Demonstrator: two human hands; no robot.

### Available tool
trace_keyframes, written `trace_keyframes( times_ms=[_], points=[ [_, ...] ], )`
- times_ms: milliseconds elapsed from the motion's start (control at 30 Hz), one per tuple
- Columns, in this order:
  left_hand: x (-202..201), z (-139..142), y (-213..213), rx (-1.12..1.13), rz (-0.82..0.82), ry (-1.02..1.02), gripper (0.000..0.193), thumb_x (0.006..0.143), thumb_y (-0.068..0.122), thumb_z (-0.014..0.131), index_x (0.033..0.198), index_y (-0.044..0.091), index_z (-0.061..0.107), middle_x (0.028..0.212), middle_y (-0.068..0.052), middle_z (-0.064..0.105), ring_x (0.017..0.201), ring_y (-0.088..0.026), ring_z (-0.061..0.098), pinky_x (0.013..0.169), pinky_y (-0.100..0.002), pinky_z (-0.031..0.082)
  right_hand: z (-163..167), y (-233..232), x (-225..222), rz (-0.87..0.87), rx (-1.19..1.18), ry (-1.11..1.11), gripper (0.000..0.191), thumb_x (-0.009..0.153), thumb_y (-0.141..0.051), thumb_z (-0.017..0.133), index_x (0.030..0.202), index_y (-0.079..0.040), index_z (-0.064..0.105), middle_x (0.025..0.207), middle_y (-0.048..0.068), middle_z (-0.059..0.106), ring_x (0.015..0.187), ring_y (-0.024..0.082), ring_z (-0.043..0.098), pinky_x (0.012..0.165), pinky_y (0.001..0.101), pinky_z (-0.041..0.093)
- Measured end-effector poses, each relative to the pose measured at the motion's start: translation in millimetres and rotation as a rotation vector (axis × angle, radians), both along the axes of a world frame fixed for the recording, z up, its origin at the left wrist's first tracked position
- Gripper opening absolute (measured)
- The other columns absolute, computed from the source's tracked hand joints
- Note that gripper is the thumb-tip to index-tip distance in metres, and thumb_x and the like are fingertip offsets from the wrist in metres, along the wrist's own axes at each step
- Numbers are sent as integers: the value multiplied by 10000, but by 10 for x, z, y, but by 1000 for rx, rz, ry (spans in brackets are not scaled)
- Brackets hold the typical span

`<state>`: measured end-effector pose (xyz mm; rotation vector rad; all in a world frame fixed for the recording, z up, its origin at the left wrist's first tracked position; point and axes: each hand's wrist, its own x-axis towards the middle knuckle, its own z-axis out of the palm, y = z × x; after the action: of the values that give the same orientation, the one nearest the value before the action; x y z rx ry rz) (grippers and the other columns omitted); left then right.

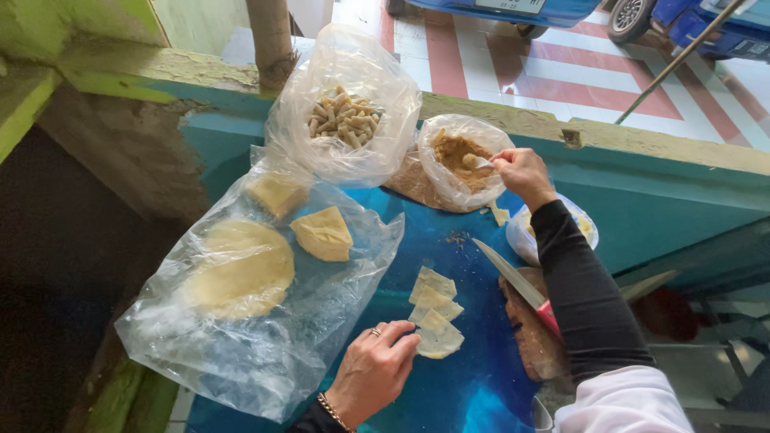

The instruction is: The person sits at a table and folds small square pastry wrappers around filling. They spoon brown paste from a plastic bag onto a wrapper, fold the wrapper over the filling by hand, and set the folded pastry aside, repeating the process for a series of wrappers.

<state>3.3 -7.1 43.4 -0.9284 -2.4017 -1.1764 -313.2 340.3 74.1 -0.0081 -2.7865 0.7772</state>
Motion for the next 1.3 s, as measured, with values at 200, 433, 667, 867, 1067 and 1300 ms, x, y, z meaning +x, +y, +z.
trace_keyframes(
  times_ms=[200,433,667,867,1067,1300],
  points=[
    [-23,7,2,5,8,-10,150,876,73,703,1020,40,684,1137,-115,688,942,-312,674,810,-407,528,-66,133,80,-10,-120,-44,214,912,-223,667,987,-89,816,671,59,683,601,107,599,581,287,460],
    [-19,101,-25,85,12,-41,150,894,62,697,1040,29,696,1119,-113,701,952,-310,699,799,-391,555,200,77,470,115,-549,-156,187,969,-132,640,1033,-42,791,714,-78,586,604,18,445,531,211,328],
    [-97,147,-7,254,54,-216,148,881,77,690,1024,76,728,1131,-92,719,1005,-310,709,841,-375,565,426,-155,1863,245,-404,-244,220,967,-130,608,1014,-32,800,712,-67,543,615,30,406,529,215,295],
    [-229,182,96,206,95,-289,121,848,114,699,956,108,752,1110,-66,728,1040,-301,671,883,-391,529,64,-598,2644,398,-347,-337,186,945,-151,648,1002,-33,780,812,8,716,727,90,622,638,276,497],
    [-369,63,330,56,126,-125,162,826,140,746,983,107,722,1137,-72,674,1071,-320,619,900,-417,508,-95,-786,2921,422,42,-63,115,893,-180,692,968,-159,776,842,39,704,746,231,703,644,362,547],
    [-466,-46,417,-55,150,-142,327,792,223,796,1084,110,701,1200,-77,626,1122,-310,571,913,-445,466,23,-881,2988,472,198,185,107,885,-155,693,970,-195,745,798,22,610,778,240,669,632,386,529]
  ],
)
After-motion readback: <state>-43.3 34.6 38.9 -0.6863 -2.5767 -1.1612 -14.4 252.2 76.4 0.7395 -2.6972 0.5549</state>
